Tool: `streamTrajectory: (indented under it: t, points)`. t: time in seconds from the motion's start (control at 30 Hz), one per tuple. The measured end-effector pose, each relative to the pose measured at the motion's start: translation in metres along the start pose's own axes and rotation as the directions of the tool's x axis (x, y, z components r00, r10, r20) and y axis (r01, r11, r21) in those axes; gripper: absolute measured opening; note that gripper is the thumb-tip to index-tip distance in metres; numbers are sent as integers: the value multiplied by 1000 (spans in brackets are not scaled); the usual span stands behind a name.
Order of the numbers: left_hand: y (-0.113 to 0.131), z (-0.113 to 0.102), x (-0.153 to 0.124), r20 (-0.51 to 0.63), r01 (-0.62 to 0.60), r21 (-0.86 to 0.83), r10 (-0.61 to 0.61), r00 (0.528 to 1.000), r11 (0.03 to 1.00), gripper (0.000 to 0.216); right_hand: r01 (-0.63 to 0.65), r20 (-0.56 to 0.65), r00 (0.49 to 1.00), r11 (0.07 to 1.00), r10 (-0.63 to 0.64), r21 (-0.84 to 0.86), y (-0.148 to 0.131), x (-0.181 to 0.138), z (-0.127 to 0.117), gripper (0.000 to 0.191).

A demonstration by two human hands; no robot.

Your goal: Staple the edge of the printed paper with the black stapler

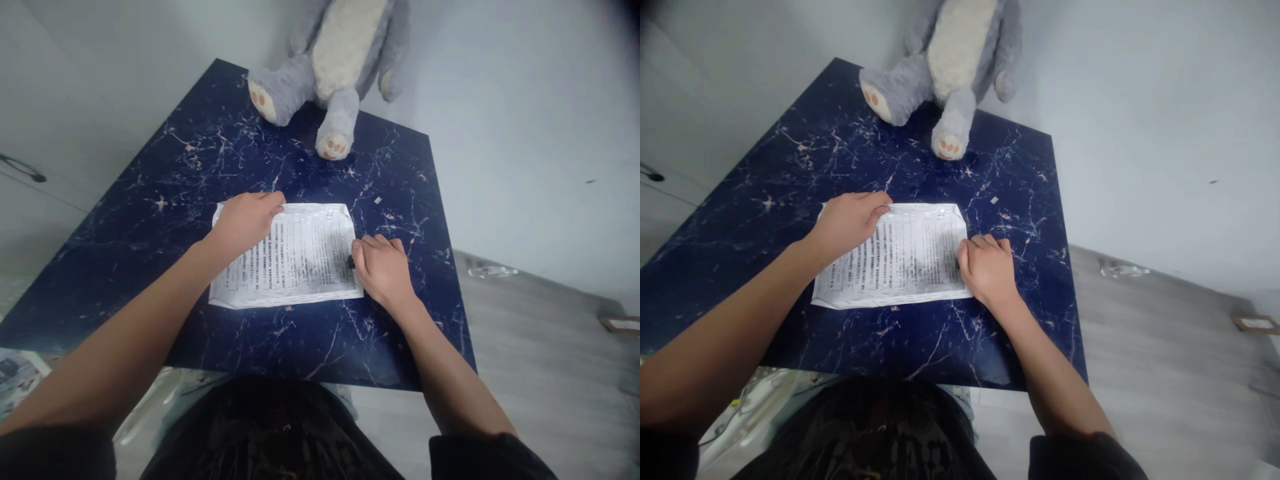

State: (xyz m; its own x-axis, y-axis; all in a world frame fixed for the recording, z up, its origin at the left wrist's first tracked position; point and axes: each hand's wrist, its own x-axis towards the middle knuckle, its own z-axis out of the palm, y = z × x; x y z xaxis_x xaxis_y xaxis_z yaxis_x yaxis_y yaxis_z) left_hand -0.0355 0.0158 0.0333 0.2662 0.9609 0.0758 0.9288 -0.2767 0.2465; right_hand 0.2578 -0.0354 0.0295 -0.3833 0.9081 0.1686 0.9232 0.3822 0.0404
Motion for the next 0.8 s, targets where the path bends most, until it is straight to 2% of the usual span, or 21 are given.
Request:
streamTrajectory:
  t: [0.8]
  points:
    - [1, -2, 0, 9, 2, -1, -2, 1000, 1000, 33, 27, -20, 999, 997, -29, -67, -4, 0, 3, 46]
